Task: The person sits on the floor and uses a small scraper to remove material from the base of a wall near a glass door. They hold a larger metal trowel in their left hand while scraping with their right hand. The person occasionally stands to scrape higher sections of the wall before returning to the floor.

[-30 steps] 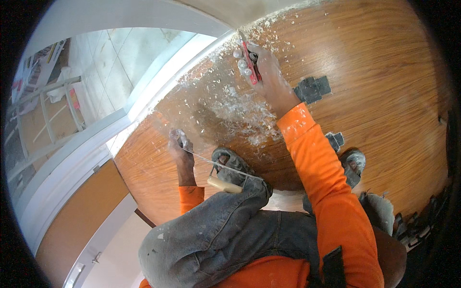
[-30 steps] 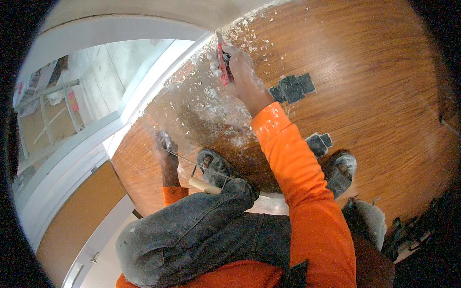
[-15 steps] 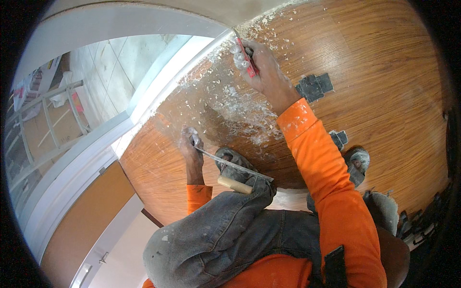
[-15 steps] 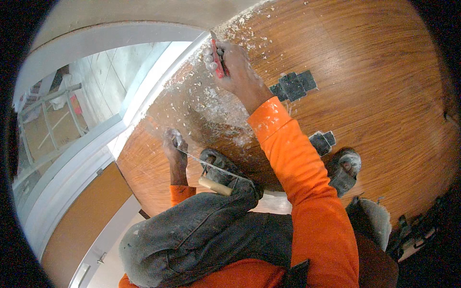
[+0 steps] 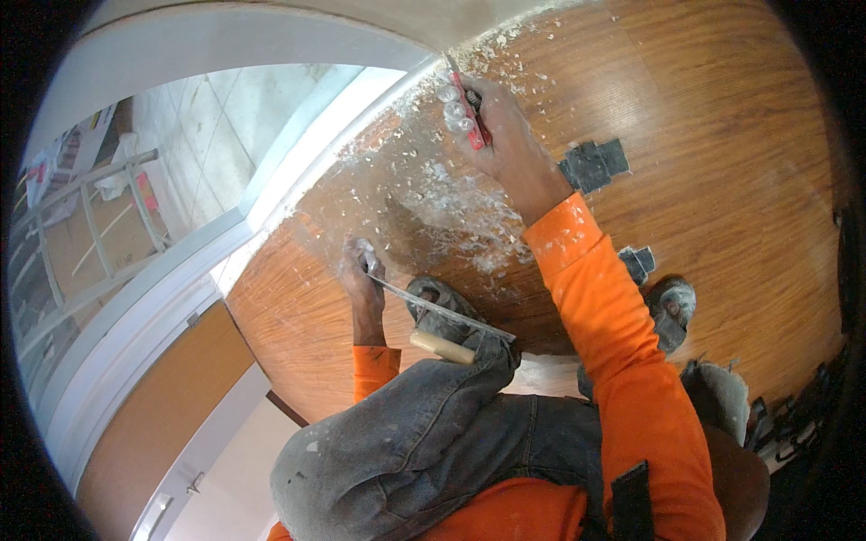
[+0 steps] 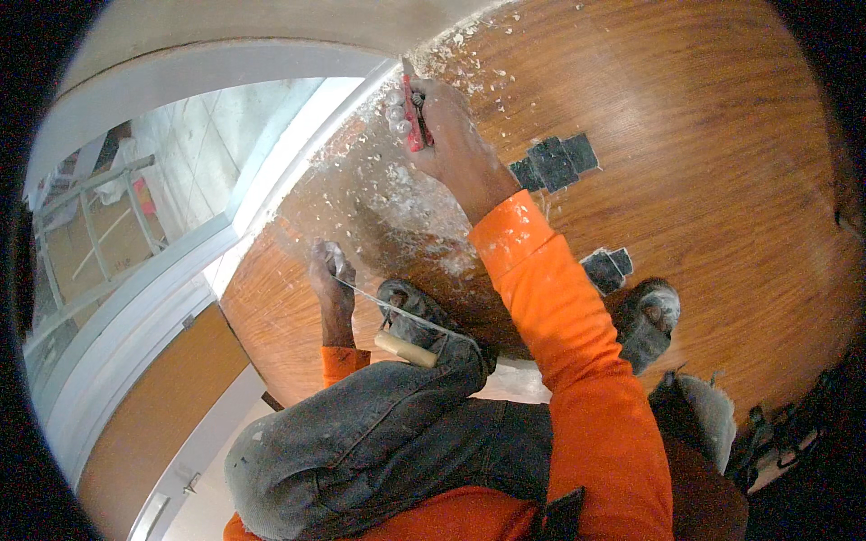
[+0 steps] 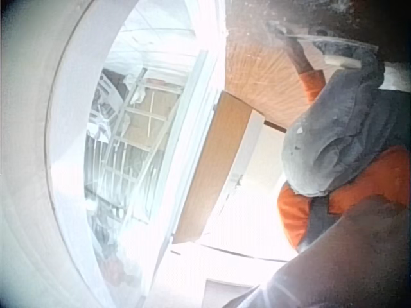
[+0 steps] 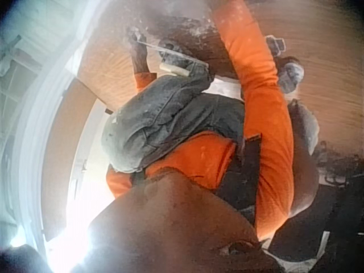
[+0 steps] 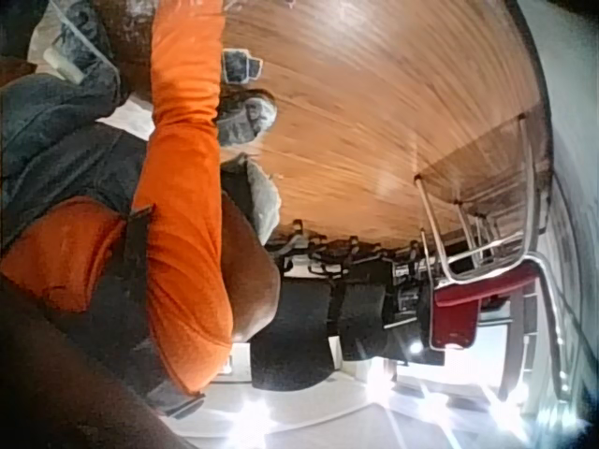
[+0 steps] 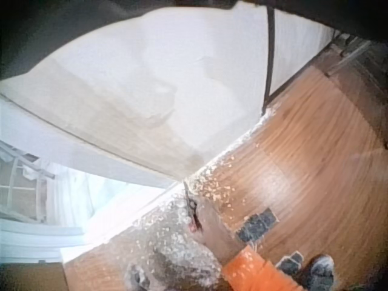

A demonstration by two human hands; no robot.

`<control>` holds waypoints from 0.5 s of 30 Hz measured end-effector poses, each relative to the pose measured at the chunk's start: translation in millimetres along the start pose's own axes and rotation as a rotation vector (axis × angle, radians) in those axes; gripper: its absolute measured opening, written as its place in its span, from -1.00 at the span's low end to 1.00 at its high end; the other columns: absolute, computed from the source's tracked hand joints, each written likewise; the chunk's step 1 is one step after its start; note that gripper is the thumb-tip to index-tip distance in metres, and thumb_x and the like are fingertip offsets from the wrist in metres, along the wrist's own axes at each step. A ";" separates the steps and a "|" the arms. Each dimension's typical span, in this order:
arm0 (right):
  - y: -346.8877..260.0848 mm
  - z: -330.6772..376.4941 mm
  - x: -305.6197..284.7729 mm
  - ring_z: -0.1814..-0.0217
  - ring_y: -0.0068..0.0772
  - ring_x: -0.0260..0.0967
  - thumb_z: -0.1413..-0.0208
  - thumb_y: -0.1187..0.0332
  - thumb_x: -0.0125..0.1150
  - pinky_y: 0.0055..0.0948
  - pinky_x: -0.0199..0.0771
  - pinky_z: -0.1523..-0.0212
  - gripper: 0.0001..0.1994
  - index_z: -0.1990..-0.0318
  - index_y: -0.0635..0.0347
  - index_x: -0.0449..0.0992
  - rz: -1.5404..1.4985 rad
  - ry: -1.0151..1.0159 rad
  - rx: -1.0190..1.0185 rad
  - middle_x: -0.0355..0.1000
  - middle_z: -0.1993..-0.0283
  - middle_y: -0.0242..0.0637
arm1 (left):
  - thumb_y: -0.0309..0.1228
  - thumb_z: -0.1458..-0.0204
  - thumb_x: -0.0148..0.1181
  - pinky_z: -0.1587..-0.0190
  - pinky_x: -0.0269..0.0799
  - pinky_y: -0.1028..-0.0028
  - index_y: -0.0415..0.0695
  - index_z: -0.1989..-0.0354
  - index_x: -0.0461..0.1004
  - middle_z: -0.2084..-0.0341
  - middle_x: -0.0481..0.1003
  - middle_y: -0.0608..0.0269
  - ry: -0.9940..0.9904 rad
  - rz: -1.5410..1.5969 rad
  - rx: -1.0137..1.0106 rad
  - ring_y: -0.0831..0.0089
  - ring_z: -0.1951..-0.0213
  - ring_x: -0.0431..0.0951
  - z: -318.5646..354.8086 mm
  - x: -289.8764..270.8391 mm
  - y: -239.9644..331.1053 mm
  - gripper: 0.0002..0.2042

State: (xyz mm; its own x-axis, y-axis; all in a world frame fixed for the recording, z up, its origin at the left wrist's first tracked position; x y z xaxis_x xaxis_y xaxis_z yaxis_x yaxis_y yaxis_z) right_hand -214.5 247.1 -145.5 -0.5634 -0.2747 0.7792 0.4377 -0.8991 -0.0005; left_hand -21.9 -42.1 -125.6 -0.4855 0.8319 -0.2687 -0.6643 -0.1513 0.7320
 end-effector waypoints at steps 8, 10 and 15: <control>-0.1 -11.7 -6.5 0.62 -0.65 0.17 -0.38 0.47 -0.13 -0.67 0.19 0.65 -0.82 0.26 0.30 0.40 0.001 -0.028 0.000 0.29 0.51 -0.41 | -0.03 -0.32 0.02 0.68 0.06 0.59 -0.01 0.38 0.42 0.68 0.31 0.51 -0.027 0.029 0.014 0.66 0.72 0.21 0.1 3.0 1.0 -0.65; 0.1 -6.6 -1.3 0.62 -0.65 0.17 -0.37 0.48 -0.13 -0.67 0.19 0.65 -0.82 0.26 0.30 0.40 -0.002 -0.026 0.011 0.28 0.51 -0.42 | -0.04 -0.33 0.02 0.68 0.05 0.59 -0.02 0.38 0.42 0.67 0.32 0.50 -0.032 0.039 0.012 0.67 0.72 0.21 2.1 4.3 2.9 -0.66; -0.8 -7.5 2.7 0.59 -0.66 0.18 -0.35 0.50 -0.11 -0.66 0.20 0.63 -0.84 0.27 0.31 0.41 -0.012 -0.062 -0.005 0.29 0.48 -0.42 | 0.00 -0.30 0.05 0.71 -0.01 0.59 -0.03 0.42 0.43 0.73 0.25 0.51 -0.029 0.052 0.044 0.66 0.74 0.18 2.8 7.9 6.3 -0.62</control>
State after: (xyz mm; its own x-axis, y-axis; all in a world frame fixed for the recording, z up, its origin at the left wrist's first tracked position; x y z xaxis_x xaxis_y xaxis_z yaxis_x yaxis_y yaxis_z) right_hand -221.7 244.6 -148.1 -0.5239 -0.2419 0.8167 0.4270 -0.9042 0.0061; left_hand -28.4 -34.9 -121.3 -0.5021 0.8385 -0.2117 -0.6127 -0.1721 0.7714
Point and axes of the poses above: each hand's wrist, its own z-axis away from the middle knuckle, its own x-axis out of the palm, y = z × x, the point moved 9 cm from there along -z, towards the middle knuckle
